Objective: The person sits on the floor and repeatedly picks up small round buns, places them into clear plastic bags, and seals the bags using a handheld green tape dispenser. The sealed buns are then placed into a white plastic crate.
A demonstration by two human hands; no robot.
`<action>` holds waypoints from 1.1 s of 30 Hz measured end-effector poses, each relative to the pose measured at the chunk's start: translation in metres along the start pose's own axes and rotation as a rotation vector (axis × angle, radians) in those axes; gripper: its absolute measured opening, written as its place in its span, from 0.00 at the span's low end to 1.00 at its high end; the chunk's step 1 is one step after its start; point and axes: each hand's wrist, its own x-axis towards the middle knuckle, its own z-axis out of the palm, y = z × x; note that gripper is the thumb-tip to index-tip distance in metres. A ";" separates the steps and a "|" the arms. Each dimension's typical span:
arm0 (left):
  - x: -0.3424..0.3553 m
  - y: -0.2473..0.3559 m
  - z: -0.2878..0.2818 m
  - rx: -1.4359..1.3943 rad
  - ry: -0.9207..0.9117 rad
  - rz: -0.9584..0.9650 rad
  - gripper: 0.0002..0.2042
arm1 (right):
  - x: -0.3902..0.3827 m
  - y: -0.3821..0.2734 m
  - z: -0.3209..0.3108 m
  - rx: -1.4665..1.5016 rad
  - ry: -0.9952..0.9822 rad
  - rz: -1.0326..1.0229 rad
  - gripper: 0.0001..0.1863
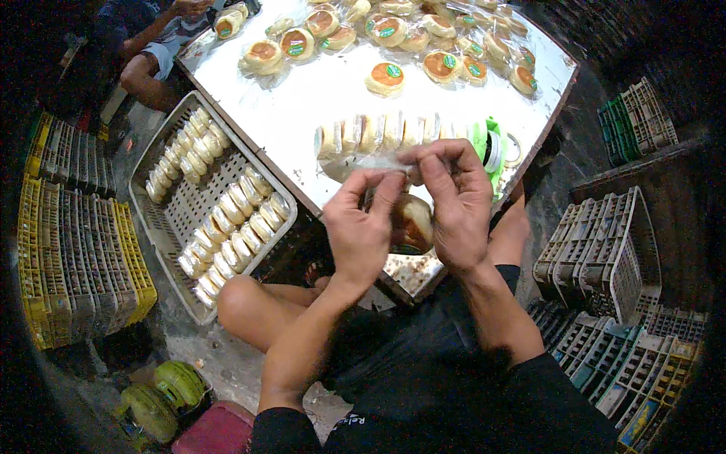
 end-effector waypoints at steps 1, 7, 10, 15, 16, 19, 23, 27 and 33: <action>0.001 -0.001 0.000 -0.087 0.030 0.081 0.08 | -0.003 0.001 0.004 -0.196 0.100 -0.076 0.09; 0.006 0.008 -0.007 -0.069 0.097 -0.090 0.09 | -0.021 0.021 0.014 -0.594 -0.036 -0.252 0.25; 0.012 -0.018 -0.018 0.295 0.203 0.673 0.07 | -0.019 0.026 0.009 -0.389 -0.200 -0.097 0.20; 0.012 -0.014 -0.034 -0.243 -0.189 0.332 0.12 | -0.001 0.017 -0.004 -0.670 -0.198 -0.402 0.21; 0.011 -0.011 -0.034 -0.264 -0.144 0.257 0.15 | -0.002 0.020 -0.007 -0.575 -0.237 -0.366 0.23; 0.011 -0.004 -0.033 -0.252 -0.023 0.111 0.29 | 0.003 0.005 -0.002 -0.543 -0.314 -0.269 0.22; 0.007 -0.010 -0.035 -0.236 0.011 0.208 0.32 | -0.002 0.027 0.006 -0.534 -0.168 -0.214 0.18; 0.019 -0.016 -0.040 -0.084 0.012 0.010 0.31 | -0.003 0.033 0.010 -0.498 -0.170 -0.060 0.13; 0.018 -0.009 -0.047 0.677 -0.042 0.518 0.09 | 0.003 0.045 -0.007 -0.834 -0.100 -0.421 0.06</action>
